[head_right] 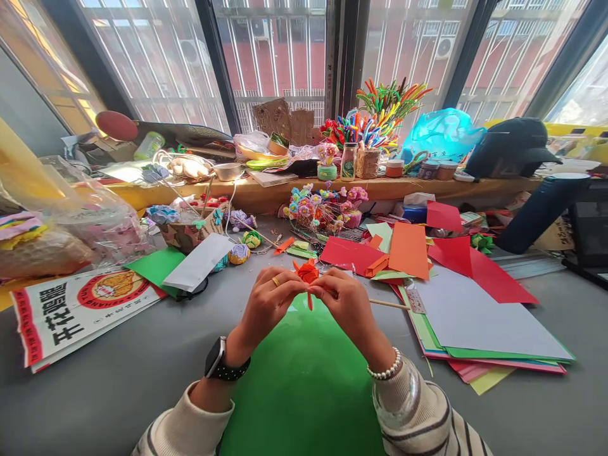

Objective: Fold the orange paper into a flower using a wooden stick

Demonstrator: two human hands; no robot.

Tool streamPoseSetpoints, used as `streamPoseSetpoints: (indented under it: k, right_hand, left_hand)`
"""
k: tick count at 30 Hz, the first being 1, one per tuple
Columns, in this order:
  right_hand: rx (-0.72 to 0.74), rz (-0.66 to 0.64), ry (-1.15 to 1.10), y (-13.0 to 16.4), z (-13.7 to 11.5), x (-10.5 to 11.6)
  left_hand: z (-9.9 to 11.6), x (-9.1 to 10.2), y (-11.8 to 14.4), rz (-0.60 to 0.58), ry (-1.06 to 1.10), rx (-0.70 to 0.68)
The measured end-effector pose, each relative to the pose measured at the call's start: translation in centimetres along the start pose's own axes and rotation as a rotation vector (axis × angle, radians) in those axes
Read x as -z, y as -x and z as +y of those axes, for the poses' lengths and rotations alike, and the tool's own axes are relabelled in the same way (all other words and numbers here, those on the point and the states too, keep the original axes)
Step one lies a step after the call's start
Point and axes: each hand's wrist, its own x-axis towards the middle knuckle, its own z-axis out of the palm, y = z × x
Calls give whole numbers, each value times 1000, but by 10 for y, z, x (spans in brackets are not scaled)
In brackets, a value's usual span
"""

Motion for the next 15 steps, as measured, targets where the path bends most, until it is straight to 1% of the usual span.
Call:
streamPoseSetpoints:
  k: [3,5,7,9,11,12,13,15]
  right_hand:
    - [2,4,-6,1,-1,0]
    - [16,34,10,1,-1,1]
    - [39,75,21,2,-2,2]
    - [66,104,23,2,-2,3]
    - [91,110,23,2,-2,3]
    - [101,108,24,2,-3,3]
    - [109,103,24,2,-3,3]
    - [118,92,19,2,-4,2]
  left_hand:
    - [1,1,-1,10,29,7]
    - [1,1,-2,20,81,56]
    - [0,1,-2,47,168,196]
    - [-2,-2,-3,54,309,410]
    - [-4,-4,-3,-11,527,610]
    - [-4,-6,-3,-65,655,683]
    - [-3,-7,-3,-119,789,733]
    - [0,-8,-4,-181,1019,802]
